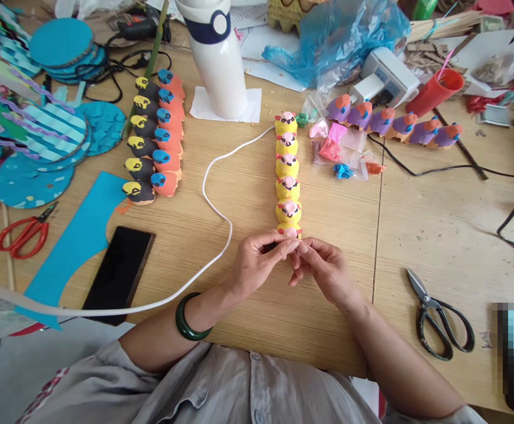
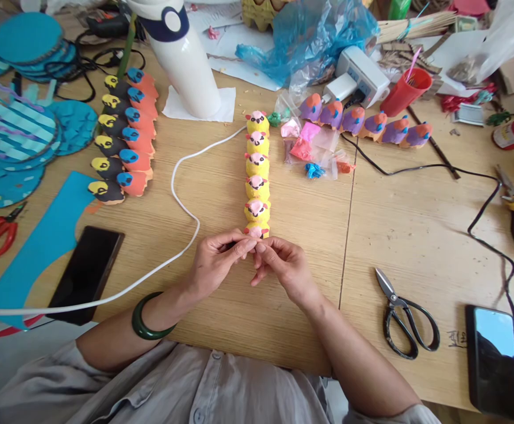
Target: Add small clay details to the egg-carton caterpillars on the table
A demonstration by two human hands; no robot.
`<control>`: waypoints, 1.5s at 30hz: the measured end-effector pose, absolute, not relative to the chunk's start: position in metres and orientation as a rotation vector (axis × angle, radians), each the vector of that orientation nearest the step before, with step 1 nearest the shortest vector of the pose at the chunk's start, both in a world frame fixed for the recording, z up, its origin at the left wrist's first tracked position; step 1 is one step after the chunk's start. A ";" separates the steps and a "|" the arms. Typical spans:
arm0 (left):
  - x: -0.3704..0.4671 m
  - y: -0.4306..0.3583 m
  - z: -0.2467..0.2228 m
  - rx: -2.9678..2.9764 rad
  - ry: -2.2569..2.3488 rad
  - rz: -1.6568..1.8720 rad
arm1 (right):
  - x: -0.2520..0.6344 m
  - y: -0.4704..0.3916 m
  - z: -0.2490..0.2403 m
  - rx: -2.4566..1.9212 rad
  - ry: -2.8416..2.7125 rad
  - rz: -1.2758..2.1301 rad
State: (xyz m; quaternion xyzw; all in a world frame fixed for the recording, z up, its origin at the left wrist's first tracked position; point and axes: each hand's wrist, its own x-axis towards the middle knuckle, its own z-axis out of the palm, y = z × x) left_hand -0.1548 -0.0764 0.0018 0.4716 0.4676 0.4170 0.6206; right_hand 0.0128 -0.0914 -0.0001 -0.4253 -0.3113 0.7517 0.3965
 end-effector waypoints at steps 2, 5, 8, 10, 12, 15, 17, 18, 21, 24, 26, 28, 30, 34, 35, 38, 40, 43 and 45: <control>-0.154 -0.076 0.002 1.050 1.077 0.947 | 0.012 -0.092 0.000 -1.071 -0.780 1.907; -0.153 -0.077 0.004 0.946 1.084 0.907 | 0.013 -0.092 -0.001 -1.078 -0.749 1.873; -0.152 -0.078 0.005 0.847 1.064 0.891 | 0.013 -0.092 -0.002 -1.063 -0.724 1.848; -0.152 -0.078 0.005 0.856 1.039 0.888 | 0.014 -0.091 -0.001 -1.062 -0.723 1.853; -0.152 -0.077 0.004 0.906 1.037 0.903 | 0.014 -0.091 -0.001 -1.068 -0.729 1.874; -0.151 -0.076 0.003 0.954 1.079 0.947 | 0.013 -0.091 0.001 -1.074 -0.744 1.906; -0.151 -0.076 0.003 0.953 1.095 0.959 | 0.012 -0.091 0.002 -1.076 -0.743 1.910; -0.151 -0.075 0.002 0.952 1.090 0.960 | 0.012 -0.091 0.001 -1.079 -0.742 1.910; -0.151 -0.076 0.003 0.931 1.063 0.933 | 0.012 -0.091 0.000 -1.090 -0.718 1.898; -0.153 -0.075 0.003 0.849 1.065 0.886 | 0.013 -0.090 -0.001 -1.091 -0.678 1.875; -0.153 -0.075 0.002 0.831 1.059 0.872 | 0.014 -0.089 0.000 -1.090 -0.668 1.875; -0.154 -0.074 0.002 0.860 1.046 0.891 | 0.014 -0.089 0.001 -1.091 -0.670 1.882; -0.153 -0.073 0.002 0.889 1.042 0.921 | 0.015 -0.089 0.002 -1.090 -0.676 1.888; -0.153 -0.073 0.002 0.903 1.074 0.932 | 0.015 -0.089 0.002 -1.095 -0.685 1.901; -0.153 -0.073 0.002 0.903 1.079 0.937 | 0.015 -0.089 0.002 -1.096 -0.687 1.907; -0.153 -0.073 0.003 0.906 1.068 0.969 | 0.015 -0.089 0.002 -1.094 -0.683 1.914; -0.153 -0.073 0.003 0.928 1.047 0.982 | 0.014 -0.089 0.002 -1.087 -0.672 1.919; -0.152 -0.074 0.003 1.023 1.032 0.990 | 0.013 -0.090 0.001 -1.078 -0.650 1.943; -0.153 -0.075 0.002 1.086 1.049 1.002 | 0.012 -0.090 0.001 -1.084 -0.616 1.929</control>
